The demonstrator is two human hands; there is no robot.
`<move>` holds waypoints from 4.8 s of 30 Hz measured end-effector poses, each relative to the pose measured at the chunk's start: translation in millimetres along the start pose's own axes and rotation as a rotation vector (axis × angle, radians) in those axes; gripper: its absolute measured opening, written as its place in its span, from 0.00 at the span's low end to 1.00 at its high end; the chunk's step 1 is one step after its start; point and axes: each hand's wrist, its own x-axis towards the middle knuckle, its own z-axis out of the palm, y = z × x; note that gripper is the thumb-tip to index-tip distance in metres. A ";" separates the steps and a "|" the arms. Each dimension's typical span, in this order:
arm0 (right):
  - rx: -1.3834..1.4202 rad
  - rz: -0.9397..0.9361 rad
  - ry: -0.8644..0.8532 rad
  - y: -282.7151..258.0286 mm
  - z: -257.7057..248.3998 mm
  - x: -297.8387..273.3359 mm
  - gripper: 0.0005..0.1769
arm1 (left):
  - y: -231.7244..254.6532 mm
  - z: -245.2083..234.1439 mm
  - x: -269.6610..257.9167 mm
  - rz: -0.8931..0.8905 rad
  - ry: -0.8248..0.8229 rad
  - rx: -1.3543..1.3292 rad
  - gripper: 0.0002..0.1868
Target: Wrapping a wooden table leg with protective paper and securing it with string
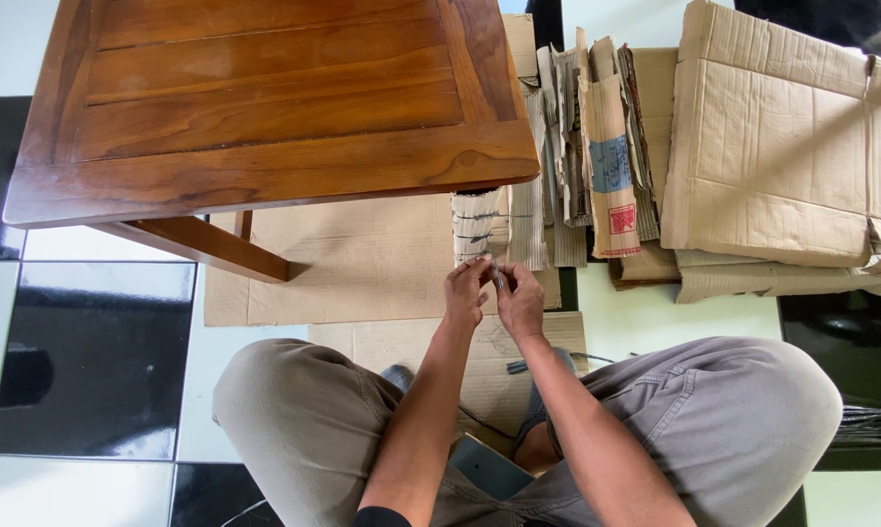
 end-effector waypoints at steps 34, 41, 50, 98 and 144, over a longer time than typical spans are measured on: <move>-0.108 0.237 -0.153 36.4 -4.0 -33.1 0.07 | -26.3 -18.9 -4.3 0.308 0.031 0.341 0.08; -0.226 0.303 -0.243 58.3 -20.5 -47.7 0.09 | -88.1 -51.5 28.3 0.218 0.125 0.681 0.11; -0.300 0.466 -0.212 94.5 -67.1 -51.1 0.12 | -119.0 -36.7 19.5 0.203 0.037 0.966 0.11; 0.030 0.616 0.404 204.6 -236.3 -23.7 0.18 | -152.2 42.2 -21.1 0.277 -0.245 1.227 0.15; 0.496 0.629 -0.513 23.8 -13.7 -28.2 0.15 | -66.5 -81.9 -55.0 0.258 -0.086 0.609 0.12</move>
